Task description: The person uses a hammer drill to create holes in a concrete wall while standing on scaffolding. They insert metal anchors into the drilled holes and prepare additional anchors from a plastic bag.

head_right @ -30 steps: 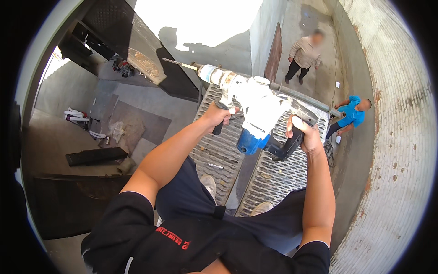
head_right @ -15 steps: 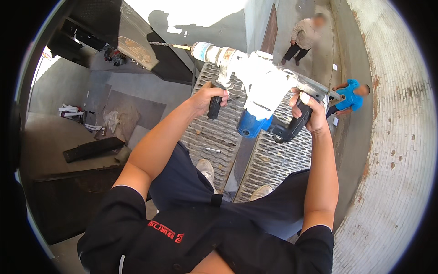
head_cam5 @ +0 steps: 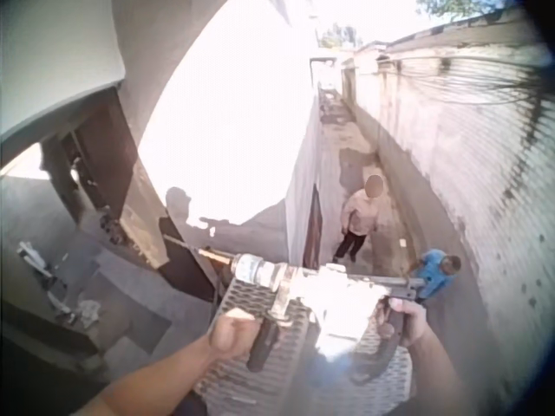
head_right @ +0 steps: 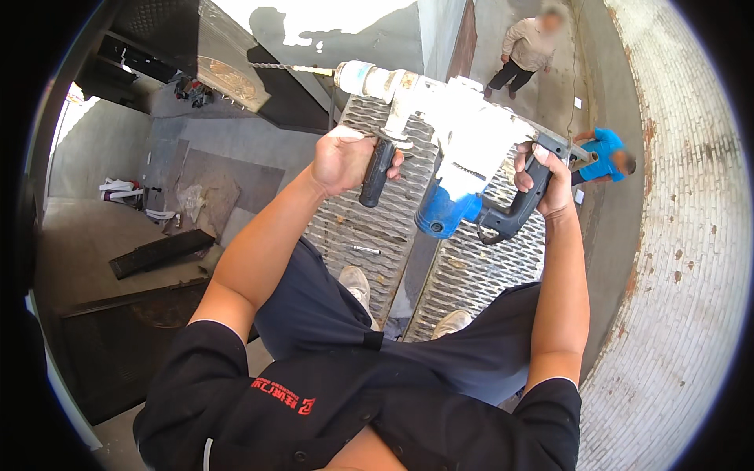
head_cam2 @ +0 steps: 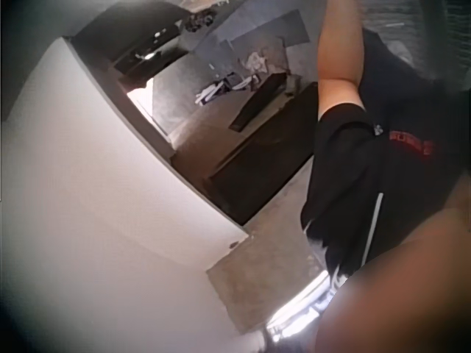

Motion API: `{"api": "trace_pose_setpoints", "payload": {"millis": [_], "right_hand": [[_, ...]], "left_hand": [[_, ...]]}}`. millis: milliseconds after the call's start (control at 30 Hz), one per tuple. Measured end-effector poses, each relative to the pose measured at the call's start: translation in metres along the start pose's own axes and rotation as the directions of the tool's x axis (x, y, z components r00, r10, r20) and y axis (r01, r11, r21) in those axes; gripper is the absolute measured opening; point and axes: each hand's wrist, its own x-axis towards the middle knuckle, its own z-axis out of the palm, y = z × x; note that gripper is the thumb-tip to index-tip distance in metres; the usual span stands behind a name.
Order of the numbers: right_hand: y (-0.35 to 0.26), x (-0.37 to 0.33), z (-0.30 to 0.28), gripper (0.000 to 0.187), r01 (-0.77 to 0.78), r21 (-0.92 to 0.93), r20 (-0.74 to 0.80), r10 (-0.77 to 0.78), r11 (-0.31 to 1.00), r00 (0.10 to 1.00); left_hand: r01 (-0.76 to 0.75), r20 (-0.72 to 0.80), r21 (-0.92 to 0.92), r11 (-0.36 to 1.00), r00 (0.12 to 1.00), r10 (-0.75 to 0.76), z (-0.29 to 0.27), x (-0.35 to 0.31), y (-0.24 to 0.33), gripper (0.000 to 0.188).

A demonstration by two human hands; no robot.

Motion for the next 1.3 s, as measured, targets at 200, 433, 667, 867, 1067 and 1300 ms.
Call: {"api": "trace_pose_setpoints", "payload": {"millis": [200, 433, 667, 867, 1067, 1300], "right_hand": [[0.001, 0.002, 0.0, 0.039, 0.01, 0.005, 0.023, -0.01, 1.0, 1.0], [0.001, -0.002, 0.014, 0.033, 0.041, -0.043, 0.005, -0.041, 0.998, 0.999], [0.003, -0.009, 0.031, 0.031, 0.002, -0.069, -0.07, -0.007, 0.998, 0.998], [0.001, -0.011, 0.042, 0.029, 0.002, -0.075, -0.049, -0.006, 0.997, 0.999], [0.01, -0.024, 0.057, 0.028, 0.057, -0.075, 0.031, -0.055, 0.996, 0.998], [-0.017, -0.061, 0.106, 0.025, 0.037, -0.171, 0.058, -0.028, 0.984, 0.998]], "left_hand": [[-0.015, 0.012, 0.008, 1.0, 1.0, 0.015, -0.002, -0.003, -0.002, 0.05], [-0.002, -0.226, 0.434, 0.901, 0.968, 0.111, -0.003, 0.002, -0.018, 0.017], [0.108, -0.444, 0.569, 0.815, 0.875, 0.194, 0.0, 0.014, -0.027, 0.015], [0.148, -0.508, 0.619, 0.771, 0.824, 0.25, 0.003, 0.012, -0.026, 0.017], [0.122, -0.534, 0.684, 0.719, 0.755, 0.381, -0.005, 0.008, -0.022, 0.021], [0.259, -0.69, 0.636, 0.727, 0.612, 0.385, 0.006, -0.021, -0.025, 0.014]]}}
